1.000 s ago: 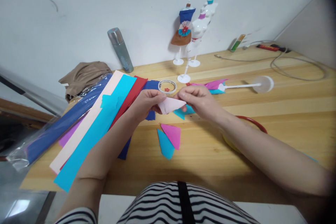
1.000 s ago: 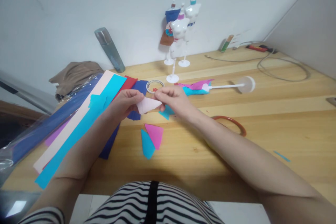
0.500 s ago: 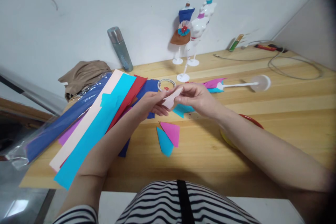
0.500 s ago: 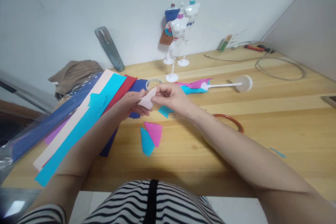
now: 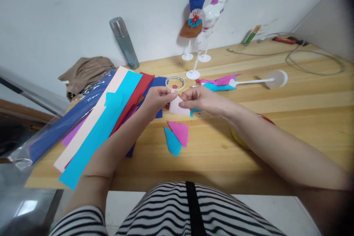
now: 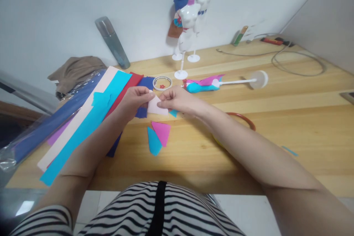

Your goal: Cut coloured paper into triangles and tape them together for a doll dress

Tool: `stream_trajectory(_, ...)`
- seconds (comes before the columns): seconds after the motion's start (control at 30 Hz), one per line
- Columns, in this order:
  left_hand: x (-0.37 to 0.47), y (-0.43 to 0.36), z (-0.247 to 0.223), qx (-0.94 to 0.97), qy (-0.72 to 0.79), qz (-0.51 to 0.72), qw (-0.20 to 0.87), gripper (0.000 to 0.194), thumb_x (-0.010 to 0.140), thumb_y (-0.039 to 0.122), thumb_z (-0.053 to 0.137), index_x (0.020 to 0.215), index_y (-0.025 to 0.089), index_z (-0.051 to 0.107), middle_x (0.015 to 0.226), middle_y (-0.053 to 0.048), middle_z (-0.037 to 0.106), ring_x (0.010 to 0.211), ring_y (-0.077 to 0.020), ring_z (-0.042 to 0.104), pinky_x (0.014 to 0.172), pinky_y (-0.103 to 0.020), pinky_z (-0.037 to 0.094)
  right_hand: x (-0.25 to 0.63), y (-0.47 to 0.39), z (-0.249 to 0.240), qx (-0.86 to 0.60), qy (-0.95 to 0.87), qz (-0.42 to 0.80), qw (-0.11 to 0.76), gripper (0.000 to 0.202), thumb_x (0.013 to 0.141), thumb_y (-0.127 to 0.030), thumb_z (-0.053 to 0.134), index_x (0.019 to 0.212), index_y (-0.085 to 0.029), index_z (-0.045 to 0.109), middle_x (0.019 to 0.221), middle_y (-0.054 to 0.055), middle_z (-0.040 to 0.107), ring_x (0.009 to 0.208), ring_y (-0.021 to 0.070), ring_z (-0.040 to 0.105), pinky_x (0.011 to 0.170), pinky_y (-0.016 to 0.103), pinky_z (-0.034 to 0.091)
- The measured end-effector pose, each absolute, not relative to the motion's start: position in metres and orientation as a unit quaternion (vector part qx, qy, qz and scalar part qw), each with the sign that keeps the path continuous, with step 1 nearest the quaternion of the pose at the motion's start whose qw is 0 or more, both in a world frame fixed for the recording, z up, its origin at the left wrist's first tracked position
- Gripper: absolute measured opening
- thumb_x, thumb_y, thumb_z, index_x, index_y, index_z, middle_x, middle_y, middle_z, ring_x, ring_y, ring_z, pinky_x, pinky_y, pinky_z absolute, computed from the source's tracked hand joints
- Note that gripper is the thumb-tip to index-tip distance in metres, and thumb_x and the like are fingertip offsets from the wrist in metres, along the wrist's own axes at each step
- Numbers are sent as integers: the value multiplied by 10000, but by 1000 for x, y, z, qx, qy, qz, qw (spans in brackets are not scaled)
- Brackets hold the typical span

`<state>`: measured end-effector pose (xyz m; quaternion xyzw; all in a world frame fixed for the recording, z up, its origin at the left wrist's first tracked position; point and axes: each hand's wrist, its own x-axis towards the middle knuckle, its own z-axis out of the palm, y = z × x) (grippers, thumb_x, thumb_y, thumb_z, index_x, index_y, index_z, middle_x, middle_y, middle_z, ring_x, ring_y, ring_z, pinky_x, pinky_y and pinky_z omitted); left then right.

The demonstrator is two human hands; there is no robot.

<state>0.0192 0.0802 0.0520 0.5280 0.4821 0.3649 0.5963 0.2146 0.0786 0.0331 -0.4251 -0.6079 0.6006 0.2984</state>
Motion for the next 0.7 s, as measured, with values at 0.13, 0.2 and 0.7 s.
stream_trajectory(0.13,16,83,51,504,472,368,622,453,654,386,977,610,154,590,571,27,612,500,-75,572,506,-189,456,215,80,33,-433,-609,593,300,258,690,-385,891,653,-192,724,635,11,658,599,116,537,567,268,415)
stream_trajectory(0.2,13,85,49,507,462,374,624,444,663,387,975,626,152,600,580,23,623,505,-74,578,511,-185,466,214,80,32,-435,-606,588,312,282,688,-401,885,636,-191,704,616,-1,629,585,104,507,558,265,391)
stream_trajectory(0.7,5,95,39,503,465,368,629,298,779,282,909,717,144,652,660,0,693,552,-86,636,557,-190,533,214,81,28,-441,-615,579,304,375,705,-476,913,603,-205,674,599,9,609,580,121,511,541,285,407)
